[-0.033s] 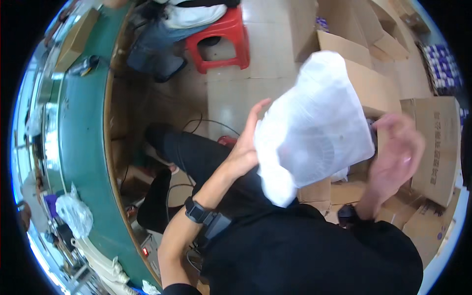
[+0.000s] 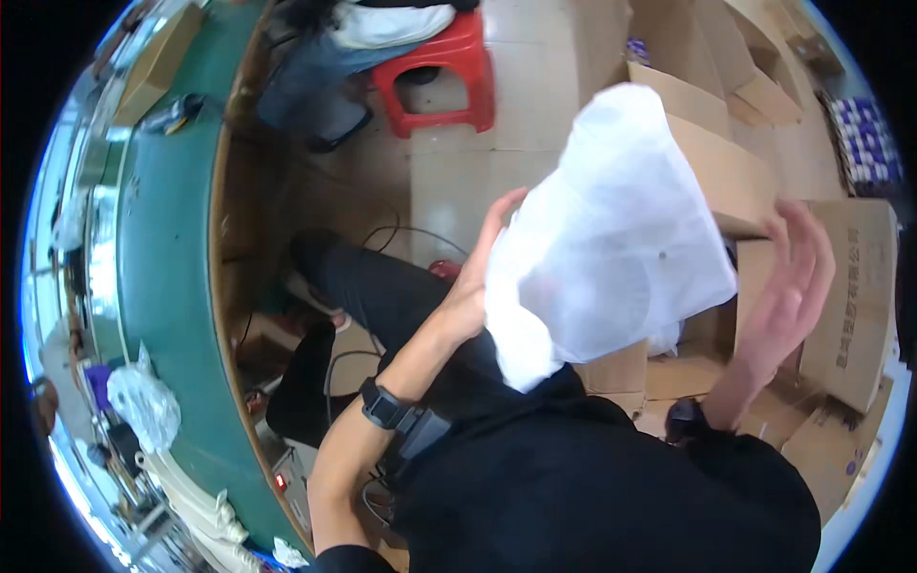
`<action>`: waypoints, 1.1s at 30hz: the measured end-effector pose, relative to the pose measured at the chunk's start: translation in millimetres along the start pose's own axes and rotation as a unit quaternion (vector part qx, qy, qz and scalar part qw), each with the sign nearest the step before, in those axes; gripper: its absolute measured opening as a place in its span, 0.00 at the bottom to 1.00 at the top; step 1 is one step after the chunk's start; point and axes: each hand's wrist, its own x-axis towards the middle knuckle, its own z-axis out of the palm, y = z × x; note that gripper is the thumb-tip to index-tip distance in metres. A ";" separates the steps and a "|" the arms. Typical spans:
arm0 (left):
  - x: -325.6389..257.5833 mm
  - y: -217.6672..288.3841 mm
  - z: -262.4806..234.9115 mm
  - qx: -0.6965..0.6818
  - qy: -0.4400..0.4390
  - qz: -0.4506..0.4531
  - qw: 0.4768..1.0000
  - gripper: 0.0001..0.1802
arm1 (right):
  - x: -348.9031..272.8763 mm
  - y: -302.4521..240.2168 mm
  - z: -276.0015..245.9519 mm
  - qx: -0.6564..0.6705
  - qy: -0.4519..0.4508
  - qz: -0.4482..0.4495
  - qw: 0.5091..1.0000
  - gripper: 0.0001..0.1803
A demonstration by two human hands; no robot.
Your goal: The person assembles small white electric fans at a workstation. They use a power drill to secure screws into the fan housing, attach the fan blades, and connect the internal circuit board. The person retrieves new fan units from a cardboard box and places the completed units on the table.
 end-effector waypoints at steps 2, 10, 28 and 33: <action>-3.7 -0.4 -13.3 -0.082 0.007 0.018 0.996 0.57 | -17.5 13.0 -23.7 -0.076 0.063 0.167 0.981 0.25; -30.5 -9.6 -41.0 -0.244 -0.010 0.039 0.969 0.54 | -45.5 61.4 36.0 0.484 0.276 0.125 0.821 0.25; -105.1 -0.5 -42.3 -0.164 -0.163 0.001 0.973 0.48 | 34.1 9.7 11.4 0.413 0.087 -0.011 0.907 0.27; -86.6 -11.7 -27.4 -0.158 -0.187 -0.004 0.969 0.46 | 22.6 -34.3 -14.8 0.427 -0.054 -0.113 0.895 0.28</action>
